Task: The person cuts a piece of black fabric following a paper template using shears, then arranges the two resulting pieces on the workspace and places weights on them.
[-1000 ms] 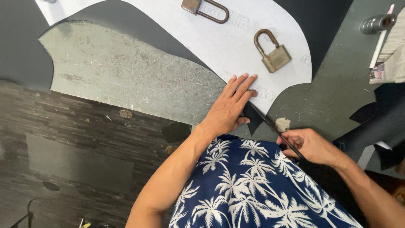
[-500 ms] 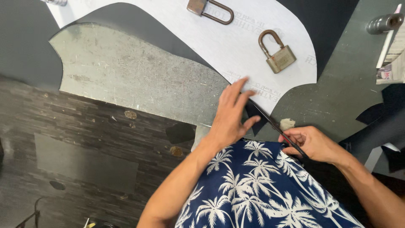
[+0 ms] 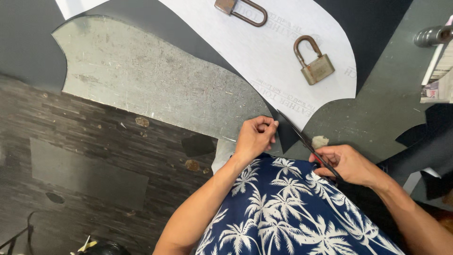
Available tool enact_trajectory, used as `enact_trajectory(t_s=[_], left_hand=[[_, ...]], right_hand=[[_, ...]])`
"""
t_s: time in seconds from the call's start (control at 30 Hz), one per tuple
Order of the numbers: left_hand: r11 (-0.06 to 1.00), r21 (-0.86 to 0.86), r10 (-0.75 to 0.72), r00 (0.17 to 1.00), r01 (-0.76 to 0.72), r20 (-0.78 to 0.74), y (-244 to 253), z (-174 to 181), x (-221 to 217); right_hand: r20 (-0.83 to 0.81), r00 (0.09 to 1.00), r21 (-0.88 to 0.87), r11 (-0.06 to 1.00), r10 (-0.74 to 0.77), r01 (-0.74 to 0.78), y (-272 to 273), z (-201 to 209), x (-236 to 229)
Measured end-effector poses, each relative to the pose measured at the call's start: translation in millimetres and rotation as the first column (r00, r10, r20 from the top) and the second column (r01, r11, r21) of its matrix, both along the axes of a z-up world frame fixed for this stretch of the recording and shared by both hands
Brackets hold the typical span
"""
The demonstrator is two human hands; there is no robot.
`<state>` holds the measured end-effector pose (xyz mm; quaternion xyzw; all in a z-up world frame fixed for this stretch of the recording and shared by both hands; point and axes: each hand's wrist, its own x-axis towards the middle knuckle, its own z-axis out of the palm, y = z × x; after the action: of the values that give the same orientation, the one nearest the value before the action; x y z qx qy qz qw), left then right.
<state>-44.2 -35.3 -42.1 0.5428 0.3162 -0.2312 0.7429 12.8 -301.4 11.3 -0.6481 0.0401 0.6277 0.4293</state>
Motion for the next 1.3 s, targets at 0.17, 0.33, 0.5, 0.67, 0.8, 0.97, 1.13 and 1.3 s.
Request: enact_trajectory(t_s=[0.17, 0.33, 0.5, 0.67, 0.8, 0.97, 1.13, 1.3], left_hand=[[1.0, -0.029, -0.008, 1.0, 0.008, 0.003, 1.2, -4.7, -4.4], [0.999, -0.039, -0.017, 1.0, 0.018, 0.017, 4.5, 0.3, -2.6], [0.999, -0.019, -0.029, 1.0, 0.03, 0.01, 6.3, 1.8, -2.0], [0.999, -0.054, -0.006, 0.999, 0.008, 0.034, 4.1, 0.8, -4.3], [0.999, -0.022, -0.024, 0.999, 0.024, 0.023, 7.6, 2.0, -3.8], [0.999, -0.021, -0.024, 1.0, 0.024, 0.008, 8.3, 2.3, -5.0], [0.999, -0.016, -0.042, 0.999, 0.043, 0.023, 9.5, 4.5, -5.6], [0.998, -0.016, -0.056, 0.998, 0.057, 0.043, 14.6, 7.0, -5.4]], right_hand=[[0.073, 0.995, 0.003, 0.998, 0.066, -0.066, 10.7, -1.9, 6.4], [0.038, 0.999, -0.029, 0.999, 0.03, -0.028, 19.7, 6.5, 10.1], [0.08, 0.996, -0.074, 0.996, 0.051, -0.045, 24.6, 12.2, 11.9], [0.11, 0.992, -0.084, 0.995, 0.069, -0.06, 33.1, 5.3, 15.3], [0.115, 0.993, -0.03, 1.0, 0.01, -0.006, 39.5, 3.2, 15.9], [0.116, 0.992, -0.112, 0.993, 0.046, -0.033, 43.5, 7.0, 16.2], [0.136, 0.989, -0.059, 0.997, 0.052, -0.044, 57.0, 9.2, 24.8], [0.142, 0.99, -0.009, 1.0, 0.002, -0.001, 66.6, 11.4, 27.8]])
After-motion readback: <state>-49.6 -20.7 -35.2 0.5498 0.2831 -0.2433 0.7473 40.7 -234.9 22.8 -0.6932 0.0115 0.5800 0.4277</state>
